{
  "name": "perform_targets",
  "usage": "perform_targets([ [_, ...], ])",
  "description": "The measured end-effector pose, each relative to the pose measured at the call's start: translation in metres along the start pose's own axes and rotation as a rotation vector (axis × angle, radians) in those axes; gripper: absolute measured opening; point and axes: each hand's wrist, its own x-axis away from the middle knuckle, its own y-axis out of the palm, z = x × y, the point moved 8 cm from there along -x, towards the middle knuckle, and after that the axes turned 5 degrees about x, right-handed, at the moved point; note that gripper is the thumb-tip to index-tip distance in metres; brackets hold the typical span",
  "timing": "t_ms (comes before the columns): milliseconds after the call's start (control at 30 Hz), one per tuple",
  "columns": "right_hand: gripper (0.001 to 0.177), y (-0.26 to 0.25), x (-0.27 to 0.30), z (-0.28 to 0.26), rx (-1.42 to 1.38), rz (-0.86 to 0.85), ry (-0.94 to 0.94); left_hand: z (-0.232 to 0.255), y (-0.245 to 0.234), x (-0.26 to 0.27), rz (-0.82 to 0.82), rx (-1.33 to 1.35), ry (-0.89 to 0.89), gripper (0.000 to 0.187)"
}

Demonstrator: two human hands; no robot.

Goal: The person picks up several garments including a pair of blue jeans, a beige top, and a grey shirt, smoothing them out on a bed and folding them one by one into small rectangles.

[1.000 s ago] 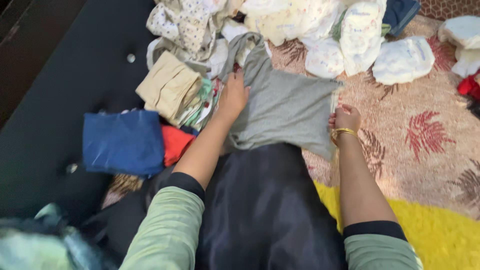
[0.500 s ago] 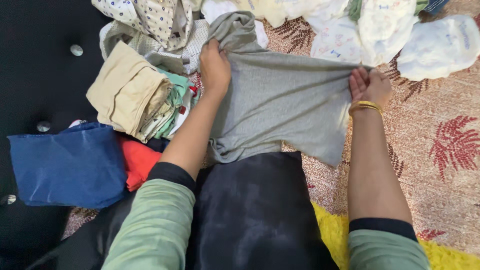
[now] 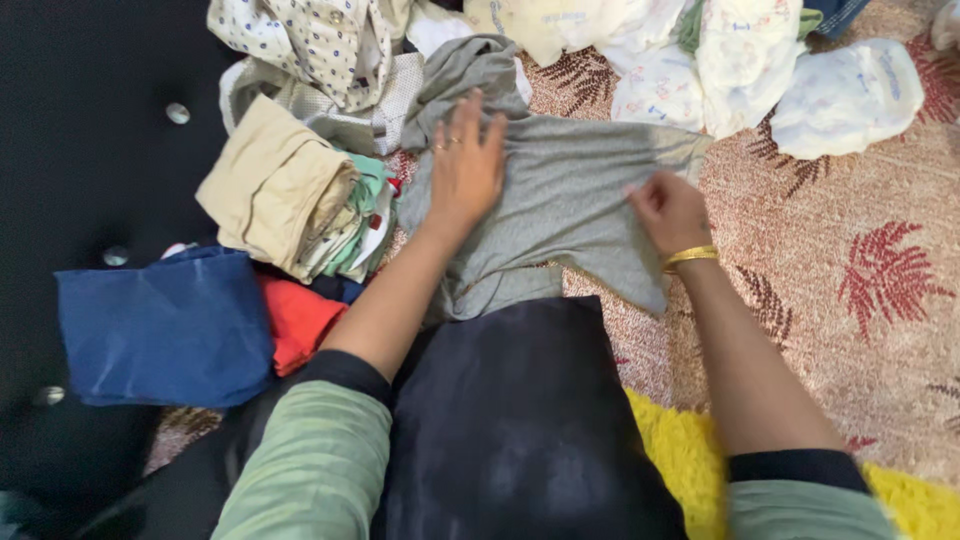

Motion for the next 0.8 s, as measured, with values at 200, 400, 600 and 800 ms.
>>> perform_targets([
  [200, 0.057, -0.002, 0.046, 0.018, 0.31, -0.538, 0.268, 0.004, 0.027, 0.049, -0.492, 0.006, 0.03, 0.054],
  [400, 0.052, 0.009, 0.096, 0.034, 0.125, -0.39, 0.298, -0.009, 0.024, 0.067, -0.472, 0.023, 0.034, 0.074],
  [600, 0.016, 0.001, 0.101, 0.011, 0.491, -0.722, 0.205, -0.01, 0.014, 0.071, -0.442, -0.008, 0.106, 0.078],
  [800, 0.023, -0.011, 0.098, 0.028, 0.711, -0.676, 0.137, -0.005, 0.008, 0.068, -0.479, -0.019, 0.117, 0.084],
])
